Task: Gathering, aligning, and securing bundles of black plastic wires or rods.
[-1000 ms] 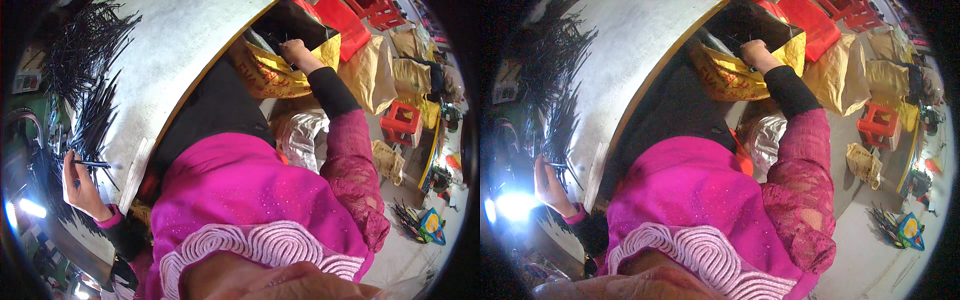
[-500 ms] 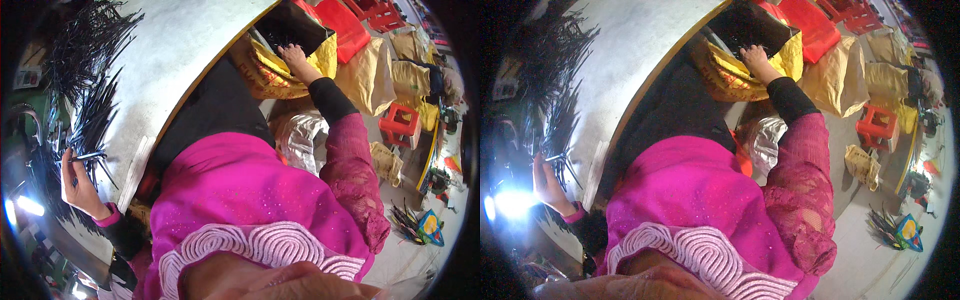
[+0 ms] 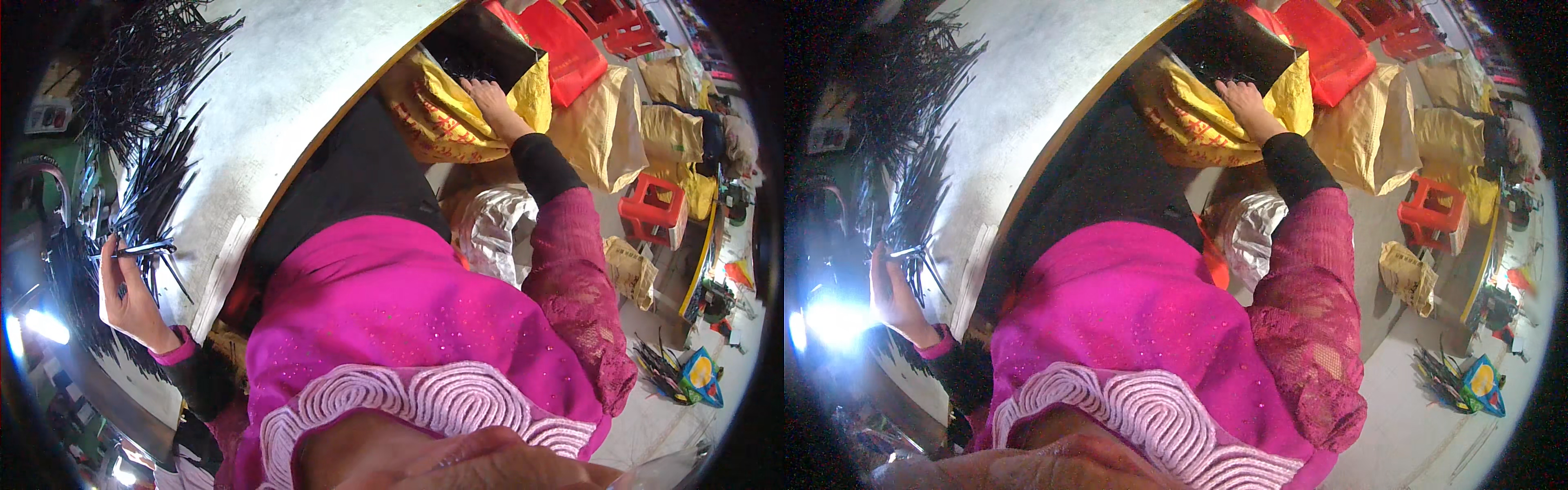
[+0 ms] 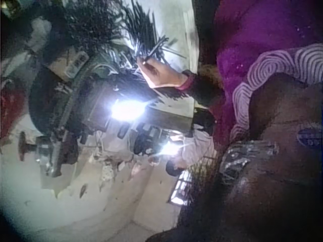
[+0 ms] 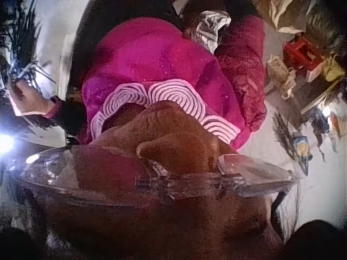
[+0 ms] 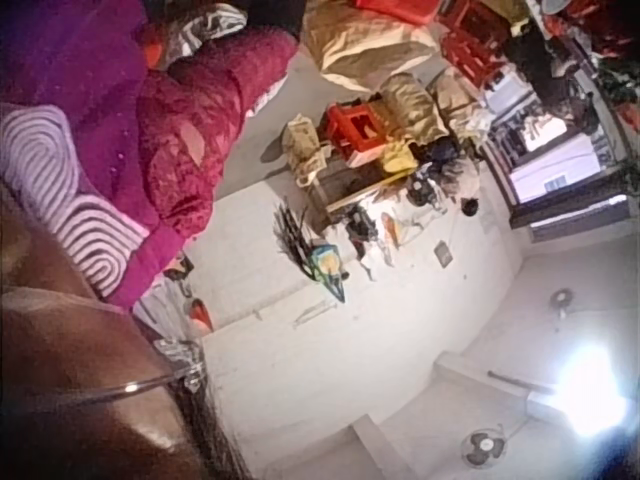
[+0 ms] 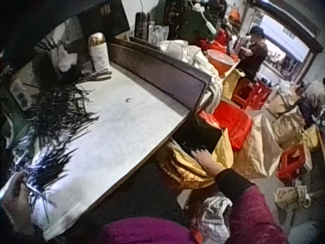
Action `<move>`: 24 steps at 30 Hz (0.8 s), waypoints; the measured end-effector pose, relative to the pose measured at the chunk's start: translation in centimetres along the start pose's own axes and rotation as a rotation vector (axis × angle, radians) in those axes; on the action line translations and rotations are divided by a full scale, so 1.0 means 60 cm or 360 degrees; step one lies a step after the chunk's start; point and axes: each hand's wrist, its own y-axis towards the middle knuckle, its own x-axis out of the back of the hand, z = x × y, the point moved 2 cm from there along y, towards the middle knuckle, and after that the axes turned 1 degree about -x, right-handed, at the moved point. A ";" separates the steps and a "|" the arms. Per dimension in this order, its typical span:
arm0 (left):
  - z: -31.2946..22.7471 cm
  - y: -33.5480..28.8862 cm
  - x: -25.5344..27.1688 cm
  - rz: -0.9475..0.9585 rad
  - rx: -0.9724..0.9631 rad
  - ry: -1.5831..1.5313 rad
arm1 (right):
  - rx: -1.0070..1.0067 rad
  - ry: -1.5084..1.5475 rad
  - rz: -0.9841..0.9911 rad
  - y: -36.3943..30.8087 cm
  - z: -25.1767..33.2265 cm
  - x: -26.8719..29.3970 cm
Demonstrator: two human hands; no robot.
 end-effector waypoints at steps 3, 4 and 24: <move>0.004 -0.001 0.003 0.0014 0.0013 -0.0021 | 0.0031 0.0010 -0.0145 0.002 -0.009 -0.029; 0.007 -0.002 0.004 0.0034 0.0048 -0.0018 | 0.0066 0.0029 -0.0213 0.004 -0.010 -0.028; 0.006 -0.001 -0.001 0.0005 0.0091 0.0065 | -0.0486 0.0774 -0.0446 -0.014 -0.051 0.069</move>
